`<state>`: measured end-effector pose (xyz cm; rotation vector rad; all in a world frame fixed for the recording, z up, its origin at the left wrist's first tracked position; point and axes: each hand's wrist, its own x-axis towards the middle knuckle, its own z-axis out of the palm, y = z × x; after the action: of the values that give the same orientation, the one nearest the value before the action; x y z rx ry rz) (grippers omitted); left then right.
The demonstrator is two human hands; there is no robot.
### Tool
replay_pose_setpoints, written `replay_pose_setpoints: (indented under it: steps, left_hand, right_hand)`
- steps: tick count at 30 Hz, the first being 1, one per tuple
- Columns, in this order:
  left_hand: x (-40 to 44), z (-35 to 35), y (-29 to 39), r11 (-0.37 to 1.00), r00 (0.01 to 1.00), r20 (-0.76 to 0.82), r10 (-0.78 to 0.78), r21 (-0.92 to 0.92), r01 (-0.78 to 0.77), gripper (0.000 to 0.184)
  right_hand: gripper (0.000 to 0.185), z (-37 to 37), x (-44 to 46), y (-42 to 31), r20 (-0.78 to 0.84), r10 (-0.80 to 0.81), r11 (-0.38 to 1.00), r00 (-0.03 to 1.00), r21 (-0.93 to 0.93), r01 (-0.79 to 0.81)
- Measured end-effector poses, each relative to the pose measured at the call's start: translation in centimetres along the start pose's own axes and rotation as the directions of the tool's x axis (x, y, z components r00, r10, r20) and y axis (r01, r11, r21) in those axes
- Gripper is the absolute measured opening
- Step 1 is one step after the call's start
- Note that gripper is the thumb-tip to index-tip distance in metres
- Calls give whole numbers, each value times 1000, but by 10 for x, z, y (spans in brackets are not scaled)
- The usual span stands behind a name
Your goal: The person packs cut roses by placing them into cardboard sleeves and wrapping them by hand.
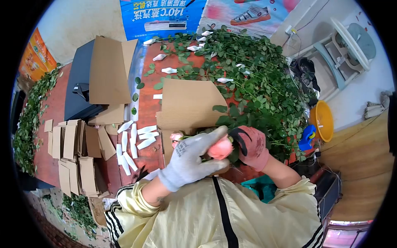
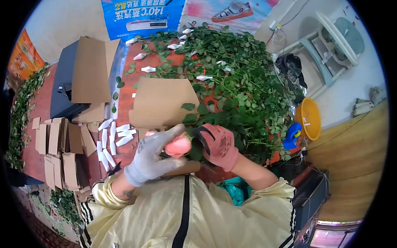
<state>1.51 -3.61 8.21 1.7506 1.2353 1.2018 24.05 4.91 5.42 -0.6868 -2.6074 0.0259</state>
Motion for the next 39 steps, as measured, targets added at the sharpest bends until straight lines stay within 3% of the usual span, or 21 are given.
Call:
replay_pose_setpoints:
  steps: [1, 2, 5, 6, 8, 9, 10, 11, 13, 14, 16, 18, 20, 22, 26, 30, 36, 38, 39]
  left_hand:
    - [6, 4, 2, 992, 993, 12, 119, 44, -119, 61]
    - [8, 7, 3, 992, 993, 17, 121, 36, -121, 61]
    - [13, 12, 6, 984, 986, -26, 163, 81, -160, 47]
    - [12, 14, 3, 984, 987, -25, 160, 80, -158, 47]
    - [9, 14, -7, 952, 949, -98, 299, 102, -289, 53]
    - [5, 4, -5, 980, 980, -67, 188, 81, -182, 55]
    - [-2, -10, -4, 996, 997, -33, 66, 66, -64, 57]
    - [-13, -26, -13, 982, 987, 24, -161, 105, 157, 62]
    - [-37, -49, -55, 947, 947, 33, -319, -20, 320, 58]
    - [-43, -54, -75, 942, 981, 49, -190, 291, 167, 56]
    - [-41, -39, -88, 909, 971, 126, -205, 393, 140, 55]
    - [-41, -19, -108, 820, 959, 204, -195, 570, 45, 57]
    - [-27, -6, -105, 661, 779, 281, -561, 718, 217, 60]
    - [-30, 2, -118, 677, 766, 290, -573, 694, 244, 58]
    - [-42, 8, -116, 716, 793, 286, -538, 651, 252, 58]
    - [-39, 2, -109, 705, 714, 358, -602, 657, 266, 54]
    - [-47, 8, -114, 656, 721, 324, -612, 718, 234, 62]
    - [-48, 10, -118, 649, 752, 290, -592, 725, 231, 66]
    - [-48, 10, -115, 642, 742, 299, -600, 733, 224, 68]
  right_hand:
    - [51, -2, 0, -5, -51, -25, 999, 998, -34, 23]
    - [52, -4, -1, -9, -101, -49, 997, 994, -69, 42]
    - [54, -2, -7, -9, -89, -11, 997, 996, -74, 5]
    - [55, 0, -8, -8, -98, -17, 995, 995, -97, 8]
    - [54, 0, -6, -3, -42, -3, 999, 999, -53, 1]
    - [54, 2, -5, -1, 12, 8, 1000, 1000, -7, -8]
    - [52, -4, -3, -1, -33, -51, 984, 998, -172, 45]
    - [50, -14, 3, 0, -28, -73, 964, 997, -258, 63]
    - [50, -33, 16, 6, -67, -89, 960, 994, -272, 67]
    - [50, -38, 22, 8, -28, -45, 966, 999, -257, 36]
    - [50, -55, 49, -8, 166, 47, 967, 985, -255, -3]
    - [48, -33, 46, -11, 121, -104, 893, 987, -426, 146]
    - [42, -13, 55, -18, 259, -159, 889, 953, -382, 252]
    - [38, 18, 62, -19, 422, -141, 926, 896, -264, 270]
    - [36, 83, 48, -9, 447, -243, 908, 861, -207, 364]
    - [34, 126, 44, -4, 507, -231, 929, 831, -138, 343]
    - [38, 165, 34, 10, 702, -142, 828, 697, -301, 472]
    - [39, 155, 34, 15, 436, -212, 937, 875, -165, 309]
    - [38, 157, 34, 16, 515, -154, 948, 843, -163, 273]
